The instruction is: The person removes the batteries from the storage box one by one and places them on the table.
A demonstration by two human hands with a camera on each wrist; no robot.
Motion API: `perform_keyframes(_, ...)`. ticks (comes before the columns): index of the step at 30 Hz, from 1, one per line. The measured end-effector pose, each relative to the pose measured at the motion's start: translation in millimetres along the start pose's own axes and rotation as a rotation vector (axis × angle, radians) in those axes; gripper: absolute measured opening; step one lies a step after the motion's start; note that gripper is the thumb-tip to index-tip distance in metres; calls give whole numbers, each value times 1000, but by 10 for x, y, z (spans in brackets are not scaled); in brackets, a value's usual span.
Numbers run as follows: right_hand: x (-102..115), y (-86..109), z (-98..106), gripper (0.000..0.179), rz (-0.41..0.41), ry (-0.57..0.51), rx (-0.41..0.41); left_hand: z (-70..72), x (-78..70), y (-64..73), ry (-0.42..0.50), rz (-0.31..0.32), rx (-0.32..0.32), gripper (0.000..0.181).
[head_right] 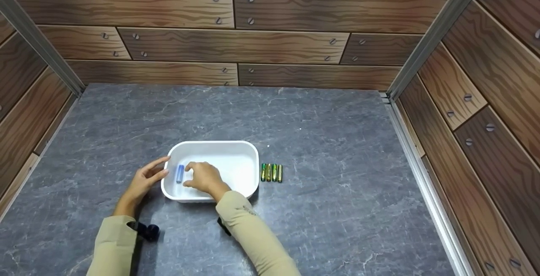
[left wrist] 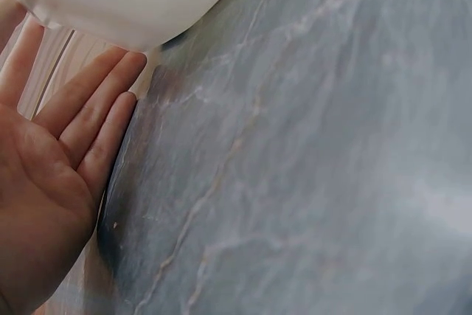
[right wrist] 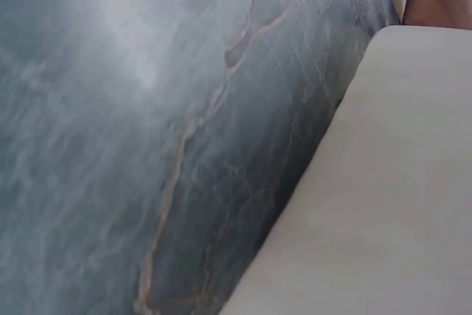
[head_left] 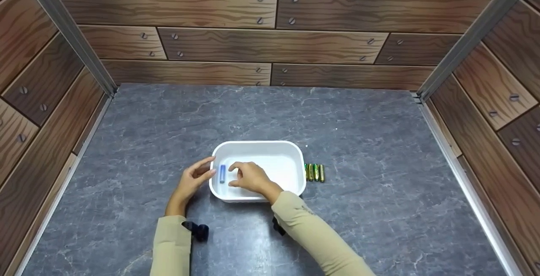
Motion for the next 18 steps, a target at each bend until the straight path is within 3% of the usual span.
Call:
perform_keyframes(10, 6, -96, -75, 46, -84, 3, -63, 11, -6, -12, 19, -14, -5, 44)
perform_keyframes(18, 23, -133, -119, 54, -130, -17, -51, -9, -11, -11, 12, -44, -10, 43)
Point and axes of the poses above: each hand's wrist, its own y-axis away from the middle knuckle, its own z-axis out of the back of the hand, x = y × z, the point moved 7 cm from there along -y, towards the middle knuckle, and after that the axes turned 12 degrees about y, right-handed, at the moved point
